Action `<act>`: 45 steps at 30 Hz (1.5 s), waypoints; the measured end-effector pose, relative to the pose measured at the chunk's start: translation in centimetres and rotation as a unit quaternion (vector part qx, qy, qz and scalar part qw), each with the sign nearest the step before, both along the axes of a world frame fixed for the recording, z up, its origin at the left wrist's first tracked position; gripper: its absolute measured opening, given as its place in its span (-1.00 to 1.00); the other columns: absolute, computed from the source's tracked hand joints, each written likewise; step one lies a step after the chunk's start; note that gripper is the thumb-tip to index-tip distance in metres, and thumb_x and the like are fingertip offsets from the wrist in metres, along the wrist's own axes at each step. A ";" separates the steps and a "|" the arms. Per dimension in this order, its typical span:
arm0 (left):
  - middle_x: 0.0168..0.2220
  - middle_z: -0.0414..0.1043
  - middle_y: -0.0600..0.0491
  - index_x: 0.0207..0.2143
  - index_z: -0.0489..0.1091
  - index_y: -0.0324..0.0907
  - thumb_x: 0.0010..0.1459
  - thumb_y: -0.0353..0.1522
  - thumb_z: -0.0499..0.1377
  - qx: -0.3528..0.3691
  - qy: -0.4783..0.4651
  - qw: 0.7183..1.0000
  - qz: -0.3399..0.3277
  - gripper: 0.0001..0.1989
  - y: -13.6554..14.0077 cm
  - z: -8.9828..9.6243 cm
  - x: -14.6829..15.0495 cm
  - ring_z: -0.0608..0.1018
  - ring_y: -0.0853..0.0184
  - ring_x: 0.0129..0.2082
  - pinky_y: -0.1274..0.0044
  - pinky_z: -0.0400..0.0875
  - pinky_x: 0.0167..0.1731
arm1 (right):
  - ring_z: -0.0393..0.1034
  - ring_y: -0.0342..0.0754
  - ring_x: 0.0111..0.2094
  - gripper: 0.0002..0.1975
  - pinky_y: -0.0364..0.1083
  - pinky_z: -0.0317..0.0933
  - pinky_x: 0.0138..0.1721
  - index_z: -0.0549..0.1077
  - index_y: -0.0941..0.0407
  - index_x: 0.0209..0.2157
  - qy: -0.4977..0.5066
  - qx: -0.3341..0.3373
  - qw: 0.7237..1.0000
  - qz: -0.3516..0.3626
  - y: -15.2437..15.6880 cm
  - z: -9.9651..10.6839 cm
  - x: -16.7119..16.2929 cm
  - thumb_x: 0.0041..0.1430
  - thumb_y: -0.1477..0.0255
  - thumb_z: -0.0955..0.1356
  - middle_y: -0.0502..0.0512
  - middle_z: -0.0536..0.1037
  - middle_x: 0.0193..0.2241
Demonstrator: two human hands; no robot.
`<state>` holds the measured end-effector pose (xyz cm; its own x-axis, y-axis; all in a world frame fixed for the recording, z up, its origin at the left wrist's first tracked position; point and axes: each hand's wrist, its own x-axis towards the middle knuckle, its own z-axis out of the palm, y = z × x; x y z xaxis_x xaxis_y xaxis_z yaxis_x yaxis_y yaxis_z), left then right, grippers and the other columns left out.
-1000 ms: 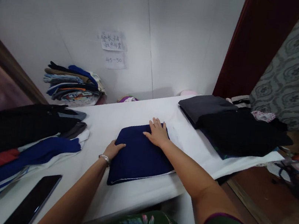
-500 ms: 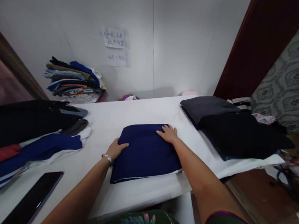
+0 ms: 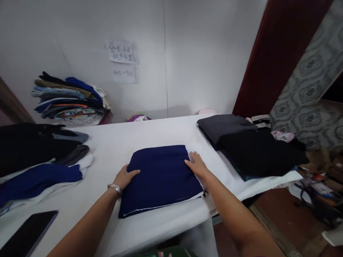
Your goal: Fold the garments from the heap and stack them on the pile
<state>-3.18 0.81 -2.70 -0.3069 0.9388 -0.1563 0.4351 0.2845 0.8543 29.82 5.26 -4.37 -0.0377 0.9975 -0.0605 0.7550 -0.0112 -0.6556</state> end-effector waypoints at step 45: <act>-0.17 0.54 -0.14 -0.02 0.33 -0.30 -0.02 -0.21 0.25 -0.020 0.016 0.999 -0.021 -0.47 0.7 0.0 -0.8 0.59 0.15 -0.22 0.44 0.46 -0.19 | 0.42 0.09 -0.04 -0.15 0.04 0.33 -0.13 -0.02 0.05 0.29 0.389 -0.189 0.898 -0.078 -4.8 2.7 3.3 0.01 0.26 0.40 0.24 0.40 0.08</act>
<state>-3.94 1.52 -2.74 -0.2723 0.9444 -0.1843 0.4743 0.2984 0.8282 33.14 0.47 -1.65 -0.0765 0.9080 -0.4119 0.0390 -0.4101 -0.9112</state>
